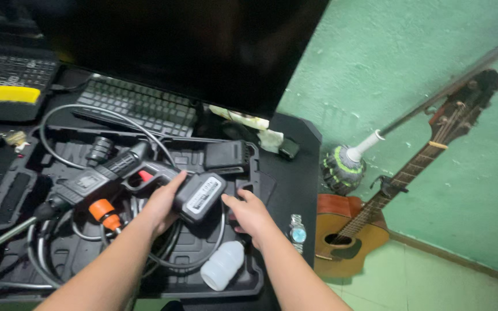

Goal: The person repeatedly attaches and detaches a battery pack to a handheld power tool, manipulating the locking mechanism and rotating the components. The person also briefly lifts the tool to inspect it before returning to the repetitive attachment cycle.

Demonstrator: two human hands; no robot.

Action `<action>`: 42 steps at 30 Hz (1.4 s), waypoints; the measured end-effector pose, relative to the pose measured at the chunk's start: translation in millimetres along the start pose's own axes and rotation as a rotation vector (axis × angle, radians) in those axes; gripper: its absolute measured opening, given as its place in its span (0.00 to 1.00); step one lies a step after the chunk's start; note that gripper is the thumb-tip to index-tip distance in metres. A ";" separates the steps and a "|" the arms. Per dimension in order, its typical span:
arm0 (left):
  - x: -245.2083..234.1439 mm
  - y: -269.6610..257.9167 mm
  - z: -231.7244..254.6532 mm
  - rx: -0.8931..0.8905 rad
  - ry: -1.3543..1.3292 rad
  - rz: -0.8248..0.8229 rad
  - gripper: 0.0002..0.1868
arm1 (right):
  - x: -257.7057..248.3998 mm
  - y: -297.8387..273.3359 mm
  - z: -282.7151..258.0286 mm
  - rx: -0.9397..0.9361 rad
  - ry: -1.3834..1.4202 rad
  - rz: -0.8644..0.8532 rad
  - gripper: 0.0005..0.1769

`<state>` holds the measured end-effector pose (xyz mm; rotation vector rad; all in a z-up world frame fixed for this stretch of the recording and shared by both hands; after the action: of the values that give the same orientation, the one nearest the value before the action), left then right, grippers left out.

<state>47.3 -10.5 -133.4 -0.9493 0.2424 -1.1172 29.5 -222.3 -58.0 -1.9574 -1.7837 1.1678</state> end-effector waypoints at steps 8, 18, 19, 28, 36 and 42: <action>-0.9 -6.6 -8.3 0.098 0.087 0.309 0.27 | -9.4 1.5 22.2 0.003 0.183 -0.133 0.37; -4.4 -53.4 -17.1 0.469 0.489 0.790 0.36 | -9.9 28.1 30.2 0.031 0.239 -0.341 0.26; -3.3 -59.1 -19.8 0.494 0.496 0.789 0.37 | -9.0 28.8 30.5 0.030 0.235 -0.356 0.25; -0.2 -72.5 -40.2 0.578 0.394 0.706 0.45 | -6.6 32.5 28.6 -0.045 0.156 -0.413 0.28; -4.5 -74.7 -43.1 0.612 0.492 0.837 0.41 | 2.7 31.4 32.6 -0.100 0.071 -0.407 0.34; -11.0 -65.2 -46.2 0.507 0.453 0.713 0.42 | 33.2 45.7 18.6 -0.442 -0.020 -0.225 0.41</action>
<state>-28.1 -32.5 -115.5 -0.1101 0.5814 -0.6548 47.5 -207.9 -112.8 -1.8879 -2.3596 0.7718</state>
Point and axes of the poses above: each hand's wrist, its own y-axis towards the middle knuckle, its own x-axis out of the palm, z = x × y, the point moved 7 cm from there along y, towards the middle knuckle, and after that the axes turned 11 degrees about z, right-handed, at the moved point
